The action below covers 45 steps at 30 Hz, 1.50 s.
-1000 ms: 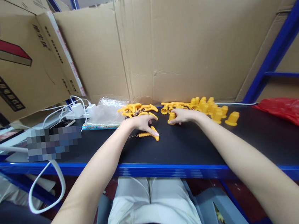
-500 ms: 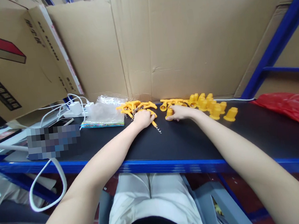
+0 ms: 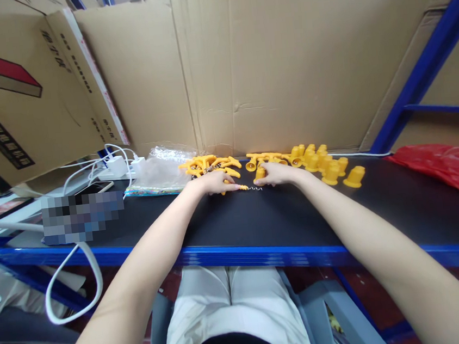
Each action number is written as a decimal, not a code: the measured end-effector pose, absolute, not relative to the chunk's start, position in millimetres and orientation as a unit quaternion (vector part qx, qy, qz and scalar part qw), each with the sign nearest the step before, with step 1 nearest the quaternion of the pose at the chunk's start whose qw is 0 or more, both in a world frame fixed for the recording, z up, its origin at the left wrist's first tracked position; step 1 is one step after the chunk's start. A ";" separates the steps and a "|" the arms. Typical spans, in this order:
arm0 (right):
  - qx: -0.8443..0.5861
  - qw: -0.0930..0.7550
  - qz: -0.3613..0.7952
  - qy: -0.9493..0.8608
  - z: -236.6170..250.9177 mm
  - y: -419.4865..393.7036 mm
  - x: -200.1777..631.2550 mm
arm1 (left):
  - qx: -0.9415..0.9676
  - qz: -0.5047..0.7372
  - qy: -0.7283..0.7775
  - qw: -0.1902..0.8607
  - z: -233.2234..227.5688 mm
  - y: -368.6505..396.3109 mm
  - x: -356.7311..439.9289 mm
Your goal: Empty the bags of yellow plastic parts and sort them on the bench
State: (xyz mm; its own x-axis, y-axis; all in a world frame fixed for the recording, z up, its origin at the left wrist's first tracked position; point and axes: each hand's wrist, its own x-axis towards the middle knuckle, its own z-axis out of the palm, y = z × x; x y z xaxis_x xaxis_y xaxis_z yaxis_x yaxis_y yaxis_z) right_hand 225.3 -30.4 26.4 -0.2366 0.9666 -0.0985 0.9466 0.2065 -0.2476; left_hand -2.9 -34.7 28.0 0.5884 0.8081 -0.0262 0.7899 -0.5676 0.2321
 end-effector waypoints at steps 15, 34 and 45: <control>-0.615 0.065 -0.023 -0.785 23.6 -25.3 231.2 | 0.832 0.202 0.517 0.020 16.8 -19.9 -5.3; -0.615 0.073 -0.041 -0.784 28.1 -25.3 234.7 | 0.818 0.204 0.538 0.011 15.6 -19.8 -7.4; -0.565 0.094 -0.075 -0.816 19.7 -20.3 236.5 | 0.820 0.196 0.539 -0.005 18.5 -24.4 -6.1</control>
State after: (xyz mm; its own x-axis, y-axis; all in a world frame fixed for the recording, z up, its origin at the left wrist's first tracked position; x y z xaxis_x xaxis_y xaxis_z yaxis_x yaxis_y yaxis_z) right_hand 236.5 -20.3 19.7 -0.3445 0.9081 0.2380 0.9363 0.3507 0.0173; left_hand -6.1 -24.4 18.5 0.3433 0.8806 0.3266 0.8848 -0.4199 0.2021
